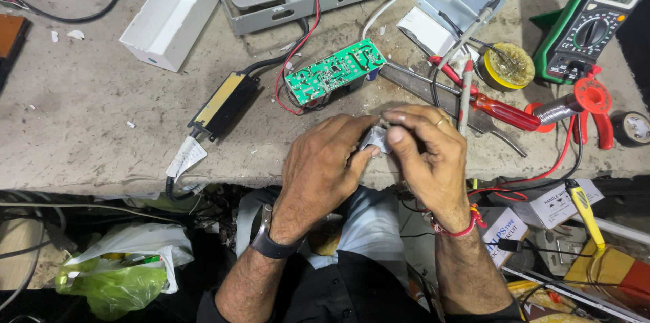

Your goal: The person assembles an LED floodlight by placing a driver into a white housing, connecting wires, and installing the assembly into the main fixture. They then secure the cover and inspect the finished unit.

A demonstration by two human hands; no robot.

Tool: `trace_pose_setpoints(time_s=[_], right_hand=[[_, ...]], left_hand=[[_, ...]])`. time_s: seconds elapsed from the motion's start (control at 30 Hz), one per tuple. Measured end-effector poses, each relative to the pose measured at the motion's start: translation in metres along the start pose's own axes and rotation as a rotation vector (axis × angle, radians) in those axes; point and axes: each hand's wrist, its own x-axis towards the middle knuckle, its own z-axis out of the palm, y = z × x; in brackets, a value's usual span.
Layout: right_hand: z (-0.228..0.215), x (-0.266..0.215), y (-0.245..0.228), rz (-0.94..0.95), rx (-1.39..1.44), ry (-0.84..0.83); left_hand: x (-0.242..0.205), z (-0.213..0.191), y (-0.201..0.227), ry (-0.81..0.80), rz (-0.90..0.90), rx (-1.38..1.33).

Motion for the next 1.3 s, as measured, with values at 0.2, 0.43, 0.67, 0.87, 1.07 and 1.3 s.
trace_pose_setpoints(time_s=[0.2,0.43,0.67,0.87,1.07,1.3], right_hand=[[0.003,0.001,-0.001,0.006,0.004,-0.026],[0.01,0.0,0.0,0.132,-0.131,0.014],[0.009,-0.01,0.018,0.371,-0.071,0.096],[0.015,-0.012,0.019,0.331,-0.008,0.176],[0.01,-0.006,0.011,0.29,0.166,0.141],[0.001,-0.01,0.008,0.2,-0.178,-0.119]], left_hand=[[-0.002,0.002,-0.001,0.105,0.088,-0.051],[0.001,-0.007,0.007,0.039,0.078,-0.058],[-0.007,-0.004,0.006,0.051,0.126,0.037],[-0.008,-0.006,0.006,0.09,0.173,0.042],[-0.009,-0.005,0.008,0.129,0.208,0.119],[-0.01,0.003,0.007,0.227,0.07,0.089]])
